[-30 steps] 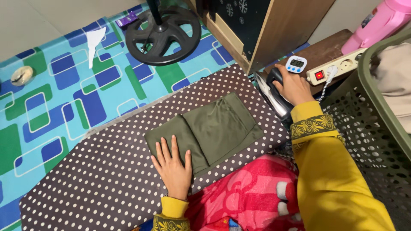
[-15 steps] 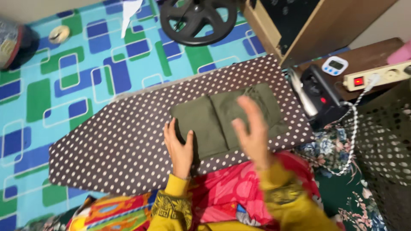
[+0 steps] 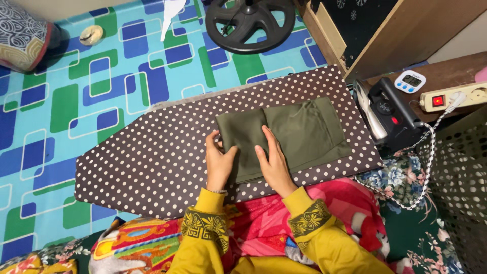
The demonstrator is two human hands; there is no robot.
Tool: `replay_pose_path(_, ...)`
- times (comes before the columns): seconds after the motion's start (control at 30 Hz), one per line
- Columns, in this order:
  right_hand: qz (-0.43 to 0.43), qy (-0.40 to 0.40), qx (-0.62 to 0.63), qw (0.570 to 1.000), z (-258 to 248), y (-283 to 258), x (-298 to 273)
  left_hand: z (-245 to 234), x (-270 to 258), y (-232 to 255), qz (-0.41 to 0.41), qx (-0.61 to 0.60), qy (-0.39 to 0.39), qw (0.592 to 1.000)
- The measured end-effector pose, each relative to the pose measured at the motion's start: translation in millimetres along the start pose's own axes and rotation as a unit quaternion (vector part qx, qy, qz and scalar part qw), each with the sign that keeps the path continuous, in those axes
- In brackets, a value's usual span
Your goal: The person irons a pair of green trousers on a polka-dotted ironing board. They smooth the fabric, move the iron back and forth, fold the trousers, and continue ironing the folded sections until the garment is neatly pressed and folded.
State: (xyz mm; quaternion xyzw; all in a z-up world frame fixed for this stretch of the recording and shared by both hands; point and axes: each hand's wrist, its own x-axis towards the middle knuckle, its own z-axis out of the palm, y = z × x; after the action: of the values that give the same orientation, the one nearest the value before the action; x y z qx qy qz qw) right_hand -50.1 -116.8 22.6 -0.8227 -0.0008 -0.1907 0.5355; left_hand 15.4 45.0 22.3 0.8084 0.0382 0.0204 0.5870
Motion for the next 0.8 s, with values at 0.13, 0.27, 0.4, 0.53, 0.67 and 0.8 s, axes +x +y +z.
replay_pose_path(0.13, 0.039, -0.004, 0.028, 0.999, -11.9, -1.6, 5.6, 9.6, -10.6, 49.0, 0.034, 0.03, 0.006, 0.999)
replay_pose_path(0.27, 0.04, -0.016, 0.042, 0.998, -42.7, -1.7, 18.8, 32.4, -22.1, 106.1, 0.135, 0.066, -0.004, 0.989)
replay_pose_path(0.4, 0.109, -0.033, 0.145, 0.983, -92.5, 6.6, 50.8, 63.2, -33.6, 143.3, 0.262, 0.126, 0.01, 0.957)
replay_pose_path(0.53, 0.301, -0.087, 0.219, 0.924, -137.3, 19.4, 79.8, 105.3, -46.3, 164.2, 0.226, 0.196, -0.023, 0.954)
replay_pose_path(0.67, 0.264, -0.121, 0.151, 0.945, -155.8, 43.7, 93.1, 139.9, -56.2, 173.8, 0.208, 0.202, -0.052, 0.956)
replay_pose_path(0.8, 0.239, -0.121, 0.095, 0.959, -165.1, 73.1, 97.8, 157.4, -53.7, 161.7, 0.165, 0.144, -0.122, 0.968)
